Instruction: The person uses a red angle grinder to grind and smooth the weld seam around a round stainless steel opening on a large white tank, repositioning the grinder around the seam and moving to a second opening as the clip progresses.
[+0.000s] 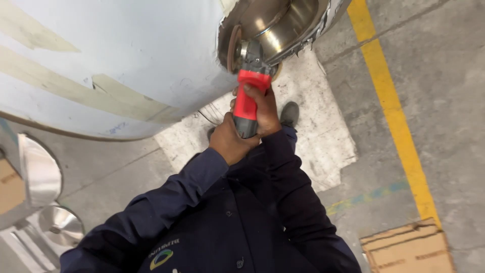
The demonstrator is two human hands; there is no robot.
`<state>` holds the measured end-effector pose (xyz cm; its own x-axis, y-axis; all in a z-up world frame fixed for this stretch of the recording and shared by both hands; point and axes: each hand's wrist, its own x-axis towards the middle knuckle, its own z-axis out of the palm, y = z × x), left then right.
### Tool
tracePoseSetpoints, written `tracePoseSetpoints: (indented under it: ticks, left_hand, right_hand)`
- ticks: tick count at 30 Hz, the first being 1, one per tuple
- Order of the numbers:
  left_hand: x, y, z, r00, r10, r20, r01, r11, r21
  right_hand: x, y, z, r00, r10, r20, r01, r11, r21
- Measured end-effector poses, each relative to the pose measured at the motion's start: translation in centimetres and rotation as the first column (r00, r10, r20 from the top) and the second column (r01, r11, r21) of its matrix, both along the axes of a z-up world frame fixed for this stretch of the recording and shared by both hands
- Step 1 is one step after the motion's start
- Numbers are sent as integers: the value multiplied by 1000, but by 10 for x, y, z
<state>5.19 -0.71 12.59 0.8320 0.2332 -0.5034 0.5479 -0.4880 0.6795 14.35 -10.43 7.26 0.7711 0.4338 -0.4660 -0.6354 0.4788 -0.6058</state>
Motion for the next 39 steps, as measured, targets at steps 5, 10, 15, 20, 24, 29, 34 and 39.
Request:
tracePoseSetpoints:
  ticks: [5, 10, 15, 20, 24, 29, 34, 39]
  left_hand:
    - [-25, 2, -28, 997, 72, -36, -79, 960, -269]
    - [-52, -14, -123, 996, 89, 3, -61, 707, -705]
    - [-62, 0, -122, 999, 18, 49, 21, 724, -690]
    - [-63, 19, -115, 999, 36, 32, -8, 776, -631]
    - [-62, 25, -115, 998, 56, 43, -20, 806, -591]
    - [-45, 38, -88, 999, 51, 14, -31, 783, -622]
    - [-10, 51, -59, 996, -8, 88, 55, 837, -545]
    - [30, 60, -39, 974, -162, 160, 207, 922, -326]
  right_hand:
    - [-23, -3, -7, 994, 38, 102, -21, 985, -169]
    - [-41, -14, -31, 958, 65, 278, 76, 880, -469]
    - [-63, -5, -40, 842, 122, 525, 307, 692, -653]
    - [-69, 16, -22, 861, 93, 500, 287, 722, -629]
    - [-71, 24, -19, 845, 124, 520, 267, 745, -611]
    - [-60, 36, 1, 806, 153, 572, 287, 743, -604]
    - [-33, 42, 14, 795, 121, 594, 310, 761, -570]
    - [2, 40, 17, 761, -37, 648, 397, 816, -420]
